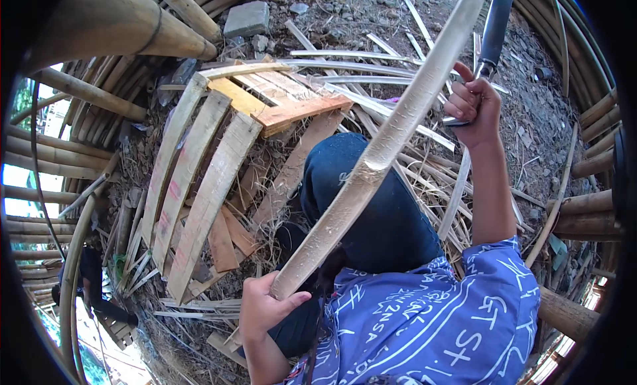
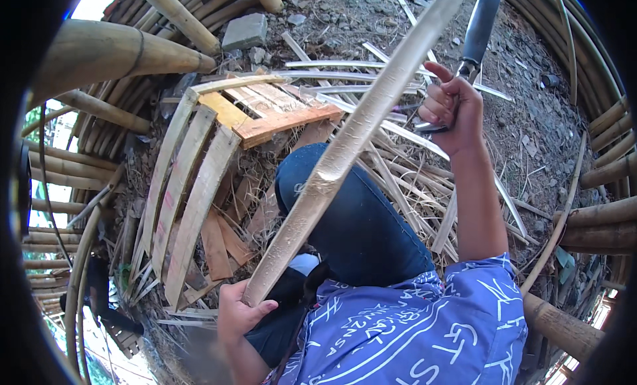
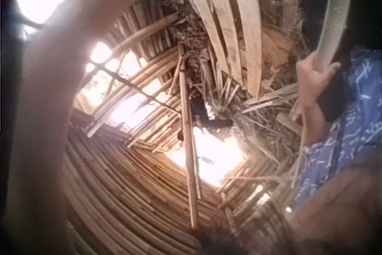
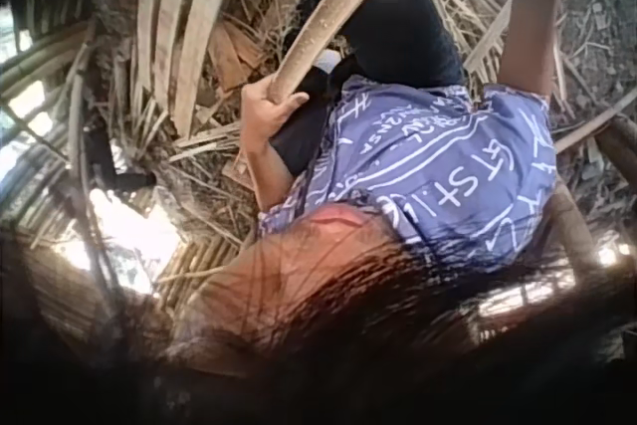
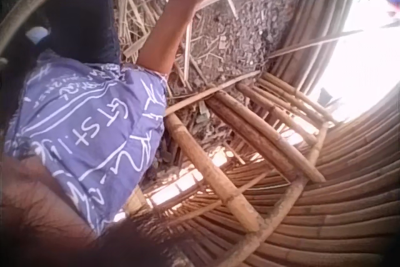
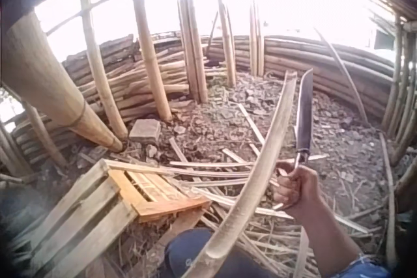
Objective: The person shaves a piece of wood using a machete, removing thin layers of material to smooth the surface. The person holds the wood by hand and draws the blade along the grain.
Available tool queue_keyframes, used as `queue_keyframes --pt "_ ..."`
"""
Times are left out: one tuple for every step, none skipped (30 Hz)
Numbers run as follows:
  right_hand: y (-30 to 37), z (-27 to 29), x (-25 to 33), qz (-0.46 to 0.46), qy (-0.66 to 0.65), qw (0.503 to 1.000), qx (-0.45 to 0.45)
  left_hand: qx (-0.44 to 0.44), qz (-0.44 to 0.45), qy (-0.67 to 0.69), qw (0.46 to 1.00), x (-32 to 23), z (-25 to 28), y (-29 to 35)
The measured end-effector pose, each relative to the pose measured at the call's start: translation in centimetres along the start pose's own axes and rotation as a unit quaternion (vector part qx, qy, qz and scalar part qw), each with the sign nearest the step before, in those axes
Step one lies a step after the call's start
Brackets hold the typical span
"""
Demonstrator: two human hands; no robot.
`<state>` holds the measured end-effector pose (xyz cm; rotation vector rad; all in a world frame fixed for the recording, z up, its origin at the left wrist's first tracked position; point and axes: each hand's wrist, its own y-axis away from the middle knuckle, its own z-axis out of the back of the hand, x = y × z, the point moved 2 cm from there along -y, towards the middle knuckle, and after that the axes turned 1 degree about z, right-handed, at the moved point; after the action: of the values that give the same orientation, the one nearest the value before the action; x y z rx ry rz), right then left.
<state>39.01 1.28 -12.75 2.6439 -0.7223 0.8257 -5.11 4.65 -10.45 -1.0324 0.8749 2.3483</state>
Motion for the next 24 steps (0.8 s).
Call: queue_keyframes --pt "-0.2 -0.4 -0.2 0.001 -0.04 0.999 0.023 -0.018 -0.006 0.027 0.999 0.0 0.0 -0.1" --pt "0.0 -1.0 -0.4 -0.015 -0.076 0.996 0.043 -0.035 -0.013 0.053 0.998 0.0 0.2 0.0" --pt "0.4 -1.5 -0.5 -0.02 -0.097 0.994 0.049 -0.036 -0.001 0.044 0.998 0.0 0.4 0.2" --pt "0.7 -2.0 -0.5 -0.024 -0.117 0.991 0.054 -0.039 -0.014 0.041 0.998 0.0 0.5 0.4" --pt "0.9 -2.1 -0.9 -0.033 -0.129 0.989 0.072 -0.035 0.007 0.024 0.999 0.1 0.6 0.8" --pt "1.0 -2.1 -1.1 -0.035 -0.125 0.989 0.068 -0.031 0.027 0.007 0.999 0.5 0.7 1.3" --pt "0.8 -2.2 -2.1 -0.049 -0.143 0.986 0.069 -0.032 0.039 0.007 0.999 2.6 0.5 2.3" --pt "1.0 -2.7 -2.6 -0.059 -0.157 0.984 0.066 -0.045 0.043 -0.011 0.998 2.5 0.2 2.7" --pt "1.4 -3.6 -2.8 -0.06 -0.115 0.989 0.067 -0.044 0.048 -0.021 0.998 2.8 -0.2 2.9" --pt "1.5 -3.1 -2.3 -0.052 -0.115 0.987 0.1 -0.035 0.042 -0.026 0.998 3.0 -0.6 3.0" --pt "1.4 -2.6 -2.5 -0.06 -0.114 0.987 0.092 -0.022 0.061 -0.047 0.997 3.8 -0.9 3.1" --pt "1.4 -2.5 -2.7 -0.068 -0.112 0.988 0.084 -0.019 0.053 -0.054 0.997 4.3 -1.0 3.6" --pt "1.6 -2.8 -3.1 -0.076 -0.111 0.989 0.065 -0.047 0.055 -0.057 0.996 4.4 -0.9 4.2" --pt "1.2 -2.1 -3.7 -0.074 -0.128 0.986 0.078 -0.074 0.056 -0.06 0.994 4.7 -0.8 4.8" --pt "1.1 -1.6 -3.9 -0.07 -0.147 0.983 0.079 -0.028 0.132 -0.092 0.987 6.0 -0.4 5.6" --pt "1.2 -1.6 -3.8 -0.067 -0.163 0.981 0.079 -0.027 0.128 -0.095 0.987 6.0 -0.4 6.3" --pt "1.1 -1.3 -4.0 -0.064 -0.166 0.981 0.077 -0.048 0.091 -0.098 0.99 5.1 -0.1 7.1" --pt "1.0 -0.9 -4.1 -0.055 -0.161 0.982 0.084 -0.069 0.054 -0.101 0.991 4.1 0.1 7.8" --pt "1.0 -0.7 -4.2 -0.046 -0.156 0.983 0.089 -0.039 0.162 -0.129 0.977 2.9 0.8 8.1" --pt "1.0 -0.5 -4.1 -0.044 -0.158 0.983 0.086 -0.036 0.163 -0.132 0.977 3.1 1.0 8.3" --pt "1.0 -0.3 -4.1 -0.037 -0.156 0.984 0.081 -0.042 0.17 -0.16 0.971 3.9 1.2 9.2" --pt "0.9 -0.3 -4.3 -0.032 -0.156 0.984 0.078 -0.05 0.179 -0.189 0.964 4.9 1.5 10.4" --pt "1.0 -0.1 -4.5 -0.032 -0.16 0.984 0.075 -0.055 0.243 -0.201 0.947 6.1 1.7 11.2" --pt "1.1 0.1 -4.8 -0.039 -0.156 0.985 0.059 -0.053 0.246 -0.205 0.946 7.0 1.9 11.7"
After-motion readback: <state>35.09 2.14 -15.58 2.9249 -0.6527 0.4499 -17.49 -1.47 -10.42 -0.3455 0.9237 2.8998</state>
